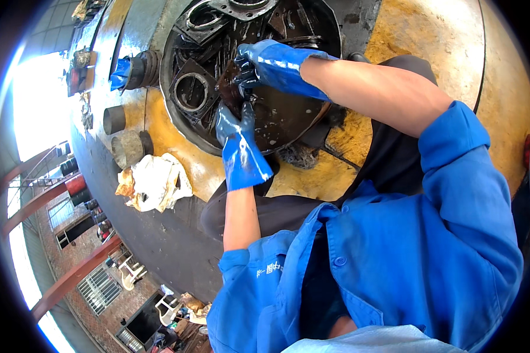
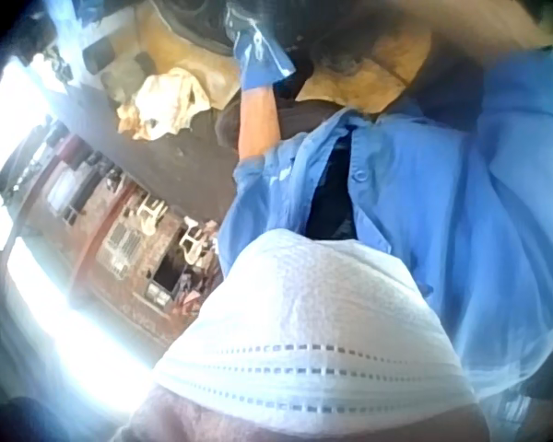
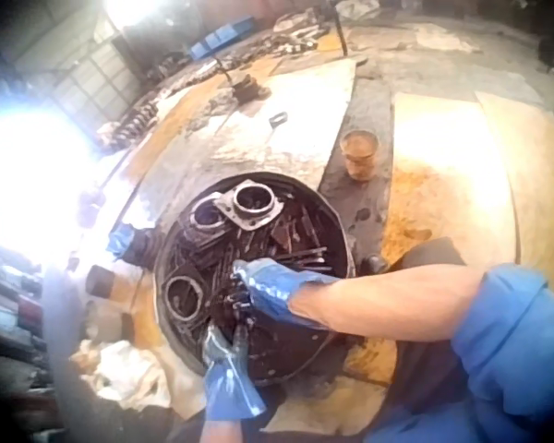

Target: The person cleans a metal component using a brush inside a basin of dark fluid, lifting and scrubbing various surfaces of the part.

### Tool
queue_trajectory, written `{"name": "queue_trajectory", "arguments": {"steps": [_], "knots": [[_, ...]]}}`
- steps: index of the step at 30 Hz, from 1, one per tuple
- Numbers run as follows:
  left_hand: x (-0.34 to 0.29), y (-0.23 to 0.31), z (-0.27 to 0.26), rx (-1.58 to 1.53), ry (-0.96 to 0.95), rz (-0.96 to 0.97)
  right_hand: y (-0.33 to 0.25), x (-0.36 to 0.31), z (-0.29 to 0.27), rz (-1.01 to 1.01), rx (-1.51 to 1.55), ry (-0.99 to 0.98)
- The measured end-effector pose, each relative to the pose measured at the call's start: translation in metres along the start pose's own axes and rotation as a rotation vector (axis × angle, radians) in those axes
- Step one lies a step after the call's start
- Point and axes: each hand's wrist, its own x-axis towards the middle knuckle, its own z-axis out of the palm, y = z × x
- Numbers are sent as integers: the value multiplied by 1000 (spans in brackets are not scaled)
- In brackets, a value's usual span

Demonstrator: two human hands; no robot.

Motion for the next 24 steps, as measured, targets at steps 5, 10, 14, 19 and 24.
{"name": "queue_trajectory", "arguments": {"steps": [5, 10, 14, 19, 24], "knots": [[8, 6, -16, -166, -27, -30, -2, 12, 9, 149, 279, -72], [33, 15, -32, 34, 70, 72, -3, 13, 10, 321, 257, -99], [42, 17, -34, -9, 74, 7, 35, 26, 23, 260, 219, -104], [28, 38, -50, 305, 23, 164, 25, 44, 3, 465, 671, 56], [42, 30, -51, 246, -13, 117, 5, 54, 0, 442, 797, 192]]}}
